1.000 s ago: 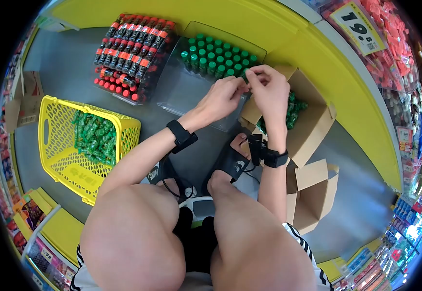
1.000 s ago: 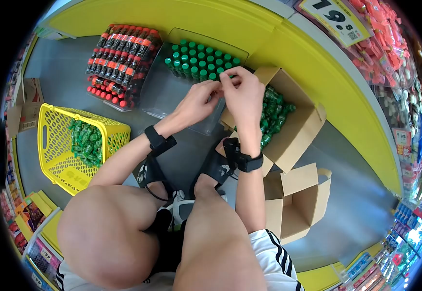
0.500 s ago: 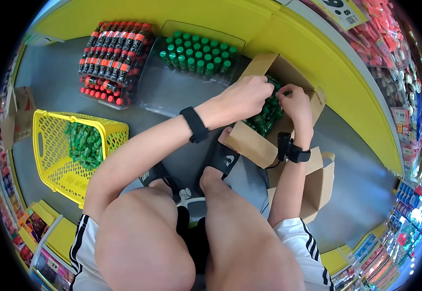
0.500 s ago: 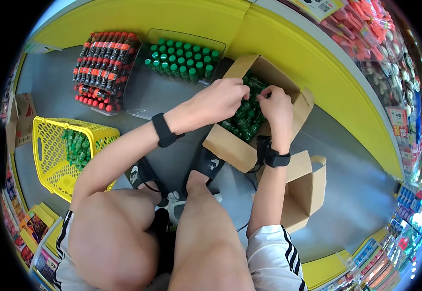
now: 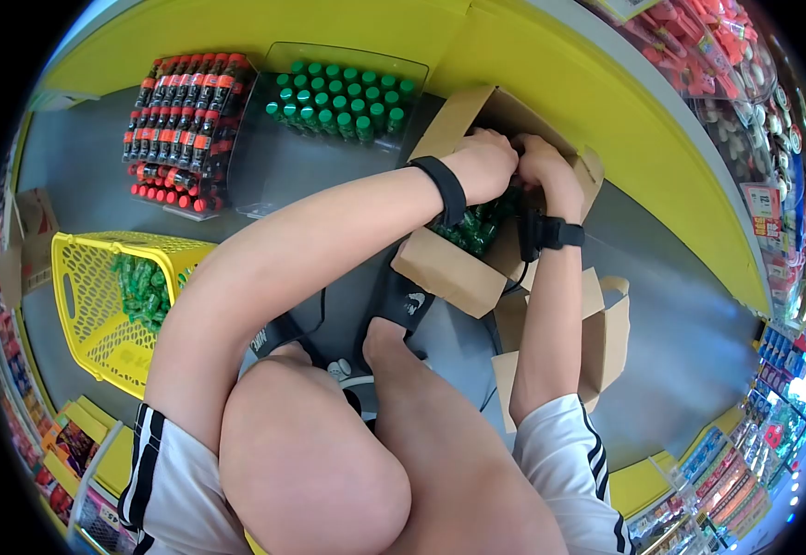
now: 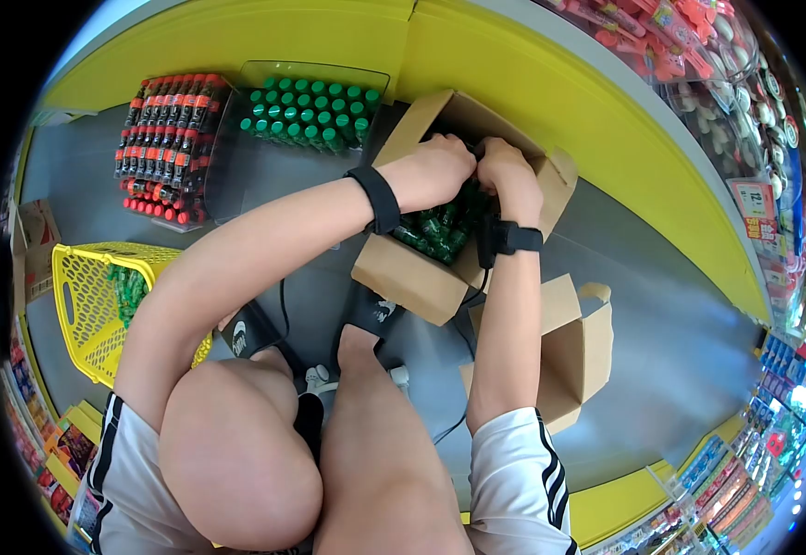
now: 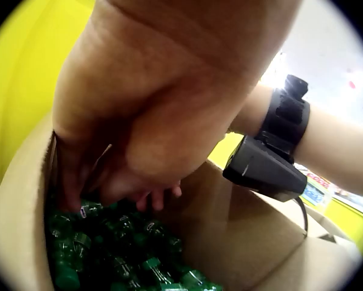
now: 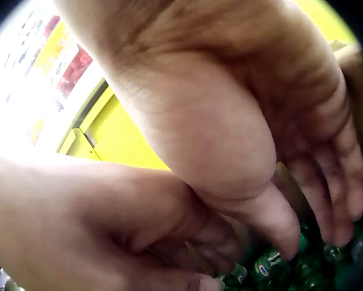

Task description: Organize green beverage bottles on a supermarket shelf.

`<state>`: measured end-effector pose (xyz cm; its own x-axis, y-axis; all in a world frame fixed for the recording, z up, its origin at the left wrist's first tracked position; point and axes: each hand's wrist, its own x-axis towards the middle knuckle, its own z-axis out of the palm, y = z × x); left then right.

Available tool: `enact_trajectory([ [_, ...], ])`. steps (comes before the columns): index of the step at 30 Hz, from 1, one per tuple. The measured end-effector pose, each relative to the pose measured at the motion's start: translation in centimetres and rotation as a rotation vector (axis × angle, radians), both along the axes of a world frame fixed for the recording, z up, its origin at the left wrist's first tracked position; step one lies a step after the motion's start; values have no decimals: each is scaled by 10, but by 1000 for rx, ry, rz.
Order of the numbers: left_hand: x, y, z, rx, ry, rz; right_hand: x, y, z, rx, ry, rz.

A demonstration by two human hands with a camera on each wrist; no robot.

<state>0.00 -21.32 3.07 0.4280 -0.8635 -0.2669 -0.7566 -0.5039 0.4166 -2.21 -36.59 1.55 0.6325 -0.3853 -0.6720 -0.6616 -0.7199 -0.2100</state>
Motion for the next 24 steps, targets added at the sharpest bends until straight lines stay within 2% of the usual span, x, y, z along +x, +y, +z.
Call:
enact_trajectory([
  [1, -2, -4, -6, 2, 2, -2, 0, 0, -1, 2, 2, -2],
  [3, -8, -10, -21, 32, -92, 119, -1, -3, -4, -1, -68, 70],
  [6, -2, -14, -44, 89, -77, 59, -1, -11, -25, 71, -100, 68],
  [8, 1, -18, -57, 48, -58, 101, 3, -16, -28, 104, -68, 27],
  [9, 1, -18, -57, 9, -40, 145, 4, -16, -29, 139, -36, -11],
  [10, 6, -21, -56, 54, -72, 74, 4, -15, -30, 139, -35, -11],
  [12, 9, -24, -59, 47, -86, 94, 4, -14, -34, 158, -49, -56],
  [19, 9, -28, -80, 9, -136, 137, 4, -20, -57, 115, -64, -29],
  [24, 10, -29, -86, 0, -134, 144, 5, -20, -60, 104, -105, -90],
])
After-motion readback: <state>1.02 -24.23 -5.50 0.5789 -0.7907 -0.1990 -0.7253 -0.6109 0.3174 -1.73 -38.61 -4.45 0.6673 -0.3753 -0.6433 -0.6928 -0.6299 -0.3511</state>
